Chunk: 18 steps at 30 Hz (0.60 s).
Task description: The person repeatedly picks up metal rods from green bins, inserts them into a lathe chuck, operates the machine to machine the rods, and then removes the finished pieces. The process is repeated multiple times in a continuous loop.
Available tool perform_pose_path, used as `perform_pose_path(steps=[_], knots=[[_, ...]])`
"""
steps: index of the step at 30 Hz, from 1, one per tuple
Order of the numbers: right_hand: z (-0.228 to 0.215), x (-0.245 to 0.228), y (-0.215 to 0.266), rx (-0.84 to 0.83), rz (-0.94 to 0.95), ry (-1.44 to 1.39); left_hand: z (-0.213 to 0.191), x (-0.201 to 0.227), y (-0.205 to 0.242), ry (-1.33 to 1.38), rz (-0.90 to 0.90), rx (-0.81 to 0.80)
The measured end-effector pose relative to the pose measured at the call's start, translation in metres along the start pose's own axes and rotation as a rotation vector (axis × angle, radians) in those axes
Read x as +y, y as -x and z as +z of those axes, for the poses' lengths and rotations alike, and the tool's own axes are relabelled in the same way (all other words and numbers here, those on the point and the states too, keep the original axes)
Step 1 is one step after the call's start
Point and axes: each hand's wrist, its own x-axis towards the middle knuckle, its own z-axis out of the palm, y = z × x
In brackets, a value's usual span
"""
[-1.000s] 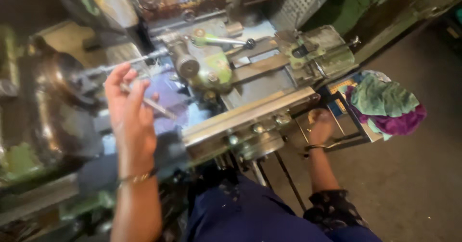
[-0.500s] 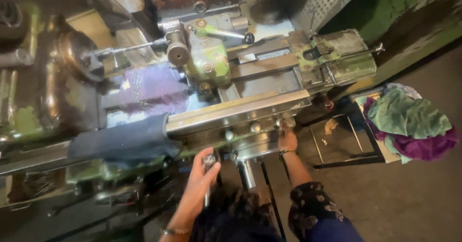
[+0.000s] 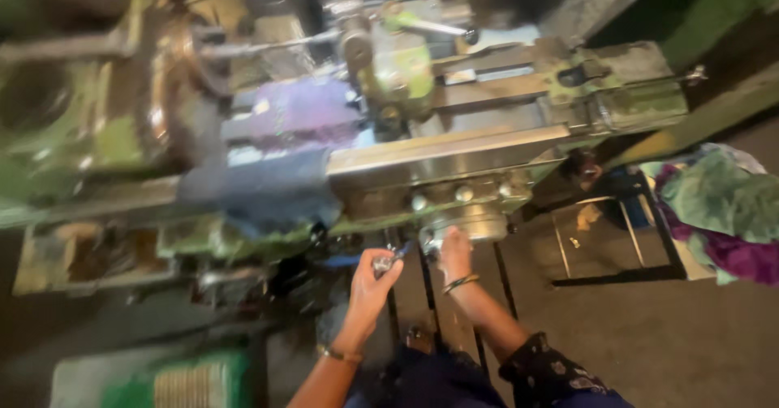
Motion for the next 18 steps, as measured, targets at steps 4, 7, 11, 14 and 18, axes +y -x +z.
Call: perform_pose_path(steps=[4,7,11,14,18], knots=[[0.069,0.016,0.102,-0.486,0.264,-0.242,-0.023,0.011,0.016,-0.032,0.003,0.182],[0.107,0.002,0.141,-0.577,0.272,-0.365,-0.038,0.022,0.03,0.064,-0.062,0.273],[0.126,-0.017,0.166,-0.513,0.084,-0.136,-0.058,0.025,0.042,-0.255,0.202,0.425],[0.132,-0.022,0.18,-0.567,0.046,-0.114,-0.07,0.021,0.052,-0.227,0.205,0.454],[0.138,-0.029,0.196,-0.668,0.117,0.052,-0.088,0.024,0.068,-0.304,0.233,0.496]])
